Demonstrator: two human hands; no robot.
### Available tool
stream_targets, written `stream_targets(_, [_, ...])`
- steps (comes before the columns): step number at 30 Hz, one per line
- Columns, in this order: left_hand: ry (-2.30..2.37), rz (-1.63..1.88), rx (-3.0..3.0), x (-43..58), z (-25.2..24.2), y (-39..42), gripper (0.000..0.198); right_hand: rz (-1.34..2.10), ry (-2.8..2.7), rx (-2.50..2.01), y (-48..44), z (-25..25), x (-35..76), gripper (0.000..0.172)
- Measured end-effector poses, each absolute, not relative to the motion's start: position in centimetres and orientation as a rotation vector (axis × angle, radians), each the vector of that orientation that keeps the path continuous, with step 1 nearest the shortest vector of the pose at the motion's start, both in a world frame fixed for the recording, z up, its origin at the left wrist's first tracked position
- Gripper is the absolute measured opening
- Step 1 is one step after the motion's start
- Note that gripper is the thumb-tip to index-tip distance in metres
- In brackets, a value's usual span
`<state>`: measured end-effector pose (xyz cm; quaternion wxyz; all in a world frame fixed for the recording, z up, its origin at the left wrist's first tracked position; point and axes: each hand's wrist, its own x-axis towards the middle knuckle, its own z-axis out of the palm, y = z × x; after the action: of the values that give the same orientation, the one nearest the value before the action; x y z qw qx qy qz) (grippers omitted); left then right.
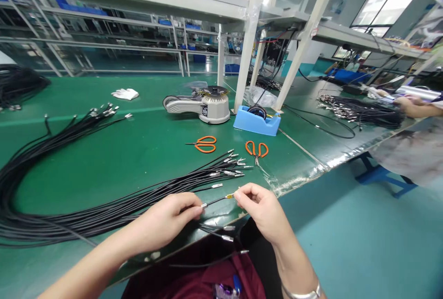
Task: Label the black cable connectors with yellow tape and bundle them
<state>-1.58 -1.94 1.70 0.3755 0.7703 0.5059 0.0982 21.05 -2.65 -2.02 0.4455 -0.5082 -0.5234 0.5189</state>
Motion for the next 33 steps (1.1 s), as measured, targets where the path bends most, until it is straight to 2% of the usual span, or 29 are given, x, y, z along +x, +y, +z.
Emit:
stream_targets(7, [1.128,0.201,1.916,1.2,2.3,-0.9,0.039,1.225,-1.344,-1.22,-3.7,-1.4,21.2,0.017])
stream_targets(16, [1.172,0.217,2.095,2.3,2.5,-0.7,0.03,1.254,-1.315,-1.244,-3.8,-1.8,21.2,0.018])
stream_targets(24, [0.997,0.236,1.741,3.1,2.1,-0.2,0.028,1.286,-1.305,-1.215,-4.1,-1.8,21.4,0.019])
stream_targets(33, [1.073,0.183,2.057,3.3,2.0,-0.7,0.033,1.195,-1.377,-1.249,-4.6,-2.0,21.4,0.018])
